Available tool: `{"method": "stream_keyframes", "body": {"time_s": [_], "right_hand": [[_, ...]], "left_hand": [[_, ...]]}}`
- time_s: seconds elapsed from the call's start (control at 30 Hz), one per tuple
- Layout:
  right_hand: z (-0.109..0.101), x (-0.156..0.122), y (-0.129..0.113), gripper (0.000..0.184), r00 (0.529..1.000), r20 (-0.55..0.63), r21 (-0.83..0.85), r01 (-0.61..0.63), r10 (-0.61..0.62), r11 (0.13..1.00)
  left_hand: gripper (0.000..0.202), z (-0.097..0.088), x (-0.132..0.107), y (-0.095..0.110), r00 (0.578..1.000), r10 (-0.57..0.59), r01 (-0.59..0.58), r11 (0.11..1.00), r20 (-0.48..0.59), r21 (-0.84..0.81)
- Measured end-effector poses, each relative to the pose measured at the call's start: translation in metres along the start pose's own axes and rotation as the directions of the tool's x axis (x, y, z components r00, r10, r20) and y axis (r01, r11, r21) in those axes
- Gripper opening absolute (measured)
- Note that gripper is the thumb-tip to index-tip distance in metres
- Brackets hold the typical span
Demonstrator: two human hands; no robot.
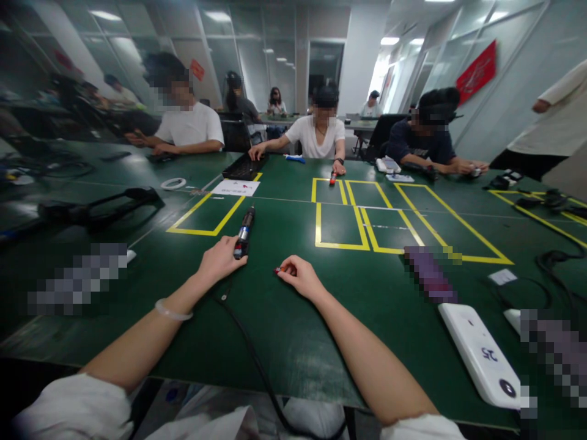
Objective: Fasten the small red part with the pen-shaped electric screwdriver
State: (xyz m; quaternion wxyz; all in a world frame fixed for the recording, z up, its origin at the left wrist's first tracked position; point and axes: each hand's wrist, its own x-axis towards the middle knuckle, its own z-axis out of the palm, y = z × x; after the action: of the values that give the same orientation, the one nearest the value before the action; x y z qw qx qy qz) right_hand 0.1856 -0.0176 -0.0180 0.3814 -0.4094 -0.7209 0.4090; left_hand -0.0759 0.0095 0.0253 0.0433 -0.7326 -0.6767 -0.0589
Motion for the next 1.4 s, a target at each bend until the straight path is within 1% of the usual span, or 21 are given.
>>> {"method": "stream_keyframes", "body": {"time_s": [0.17, 0.3, 0.43, 0.6, 0.7, 0.83, 0.93, 1.07, 1.23, 1.4], "right_hand": [[0.0, 0.0, -0.002, 0.021, 1.0, -0.021, 0.003, 0.0, 0.0, 1.0], [-0.001, 0.0, -0.001, 0.02, 0.999, -0.05, -0.023, 0.02, -0.021, 1.0], [-0.001, 0.0, 0.001, 0.015, 0.997, -0.064, -0.084, 0.046, -0.052, 0.995], [0.001, 0.001, 0.002, 0.01, 0.995, -0.044, -0.231, 0.075, -0.087, 0.97], [0.002, 0.002, 0.003, 0.011, 0.993, -0.051, -0.276, 0.091, -0.109, 0.957], [0.003, 0.002, -0.001, 0.012, 0.997, -0.021, -0.175, 0.067, -0.072, 0.982], [0.002, -0.001, -0.004, 0.011, 0.996, -0.008, -0.12, 0.092, -0.094, 0.988], [0.001, -0.003, -0.006, 0.006, 0.994, -0.018, -0.145, 0.102, -0.106, 0.984], [-0.001, -0.002, -0.005, 0.007, 0.986, -0.05, -0.199, 0.145, -0.158, 0.969], [-0.003, -0.003, -0.004, 0.012, 0.987, -0.037, -0.164, 0.145, -0.153, 0.976]], "left_hand": [[0.061, -0.001, -0.016, 0.038, 0.987, 0.161, -0.162, 0.984, -0.024, -0.067], [0.061, -0.002, -0.027, 0.058, 0.968, 0.251, -0.25, 0.958, -0.012, -0.137], [0.063, -0.001, -0.034, 0.068, 0.947, 0.32, -0.319, 0.931, -0.022, -0.179], [0.063, 0.001, -0.038, 0.071, 0.93, 0.367, -0.364, 0.906, -0.026, -0.215], [0.063, 0.002, -0.038, 0.072, 0.925, 0.377, -0.376, 0.901, -0.034, -0.216], [0.063, 0.001, -0.038, 0.072, 0.926, 0.377, -0.376, 0.904, -0.033, -0.203], [0.063, 0.0, -0.039, 0.073, 0.925, 0.379, -0.378, 0.907, -0.033, -0.185], [0.061, 0.0, -0.041, 0.078, 0.931, 0.361, -0.364, 0.919, -0.048, -0.151], [0.052, 0.0, -0.041, 0.087, 0.954, 0.296, -0.299, 0.949, -0.051, -0.098], [0.054, 0.0, -0.038, 0.087, 0.955, 0.294, -0.297, 0.951, -0.047, -0.081]]}}
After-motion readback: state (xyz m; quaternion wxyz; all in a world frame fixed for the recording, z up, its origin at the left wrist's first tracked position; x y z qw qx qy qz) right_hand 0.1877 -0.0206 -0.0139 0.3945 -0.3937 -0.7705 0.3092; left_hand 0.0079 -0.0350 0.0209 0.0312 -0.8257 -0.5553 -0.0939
